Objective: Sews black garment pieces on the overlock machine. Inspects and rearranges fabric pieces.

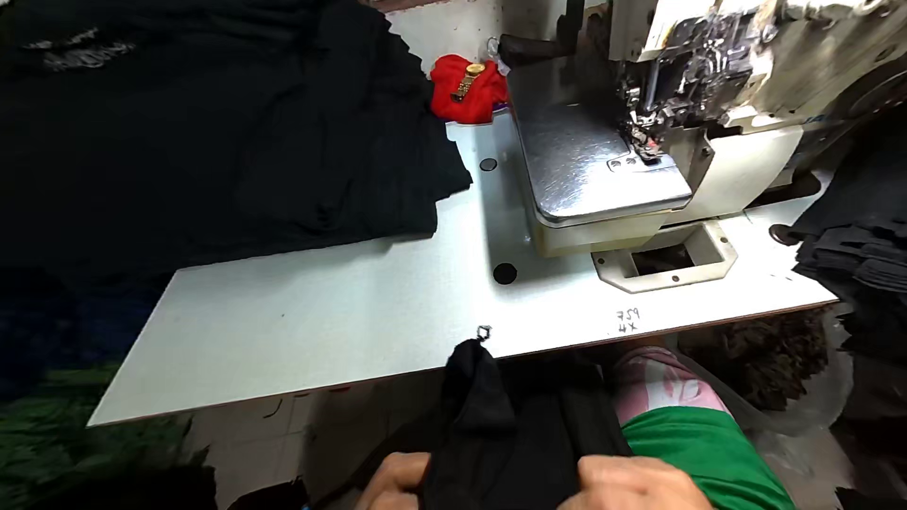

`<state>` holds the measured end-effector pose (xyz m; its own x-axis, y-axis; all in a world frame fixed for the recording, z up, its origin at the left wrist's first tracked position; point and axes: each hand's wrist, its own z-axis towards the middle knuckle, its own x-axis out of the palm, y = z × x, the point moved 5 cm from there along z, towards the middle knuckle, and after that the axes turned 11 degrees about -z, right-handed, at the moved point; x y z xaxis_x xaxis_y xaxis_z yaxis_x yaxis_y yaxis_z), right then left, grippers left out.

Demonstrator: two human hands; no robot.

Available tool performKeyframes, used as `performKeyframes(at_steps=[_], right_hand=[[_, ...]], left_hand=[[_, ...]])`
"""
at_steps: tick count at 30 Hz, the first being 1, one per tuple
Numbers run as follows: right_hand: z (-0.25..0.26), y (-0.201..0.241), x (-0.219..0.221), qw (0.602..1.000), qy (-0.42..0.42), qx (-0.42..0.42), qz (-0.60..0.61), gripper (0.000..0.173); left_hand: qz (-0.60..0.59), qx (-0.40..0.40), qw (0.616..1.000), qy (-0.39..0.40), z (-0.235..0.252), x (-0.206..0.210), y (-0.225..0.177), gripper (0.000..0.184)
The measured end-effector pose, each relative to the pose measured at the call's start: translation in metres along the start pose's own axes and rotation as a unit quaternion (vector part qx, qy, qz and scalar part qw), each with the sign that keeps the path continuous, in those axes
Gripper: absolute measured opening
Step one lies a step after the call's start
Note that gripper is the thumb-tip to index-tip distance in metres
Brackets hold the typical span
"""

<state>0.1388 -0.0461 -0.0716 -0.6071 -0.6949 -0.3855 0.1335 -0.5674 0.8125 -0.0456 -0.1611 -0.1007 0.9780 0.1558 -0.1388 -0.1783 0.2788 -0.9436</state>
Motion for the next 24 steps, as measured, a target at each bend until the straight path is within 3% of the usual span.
performKeyframes(at_steps=[3, 7, 11, 14, 16, 19, 21, 24], right_hand=[[0.009, 0.002, -0.006, 0.999, -0.012, 0.011, -0.030, 0.021], [0.011, 0.002, -0.013, 0.998, -0.006, 0.019, -0.061, 0.019], [0.011, 0.010, -0.012, 0.996, 0.027, 0.003, -0.088, 0.020], [0.020, 0.019, -0.012, 0.989, 0.057, -0.001, -0.133, 0.016], [0.027, 0.018, -0.013, 0.985, 0.082, 0.010, -0.152, 0.018], [0.038, 0.015, -0.013, 0.981, 0.128, 0.014, -0.148, 0.026], [0.042, 0.011, -0.009, 0.978, 0.161, 0.009, -0.134, 0.024], [0.045, -0.005, -0.001, 0.967, 0.220, 0.033, -0.125, 0.025]], left_hand=[[0.023, -0.037, 0.999, -0.012, -0.004, 0.003, 0.001, 0.018], [0.135, -0.023, 0.991, 0.000, -0.004, -0.008, -0.019, 0.021], [0.332, -0.078, 0.935, 0.092, -0.004, -0.010, -0.046, 0.018], [0.386, -0.090, 0.917, 0.048, -0.010, -0.033, -0.057, 0.017], [0.325, -0.060, 0.944, -0.002, -0.014, -0.061, -0.072, 0.012], [0.056, -0.014, 0.998, -0.021, -0.008, -0.082, -0.073, 0.012], [-0.114, -0.017, 0.991, -0.068, -0.002, -0.084, -0.063, 0.019], [-0.232, -0.022, 0.956, -0.179, 0.007, -0.089, -0.050, 0.022]])
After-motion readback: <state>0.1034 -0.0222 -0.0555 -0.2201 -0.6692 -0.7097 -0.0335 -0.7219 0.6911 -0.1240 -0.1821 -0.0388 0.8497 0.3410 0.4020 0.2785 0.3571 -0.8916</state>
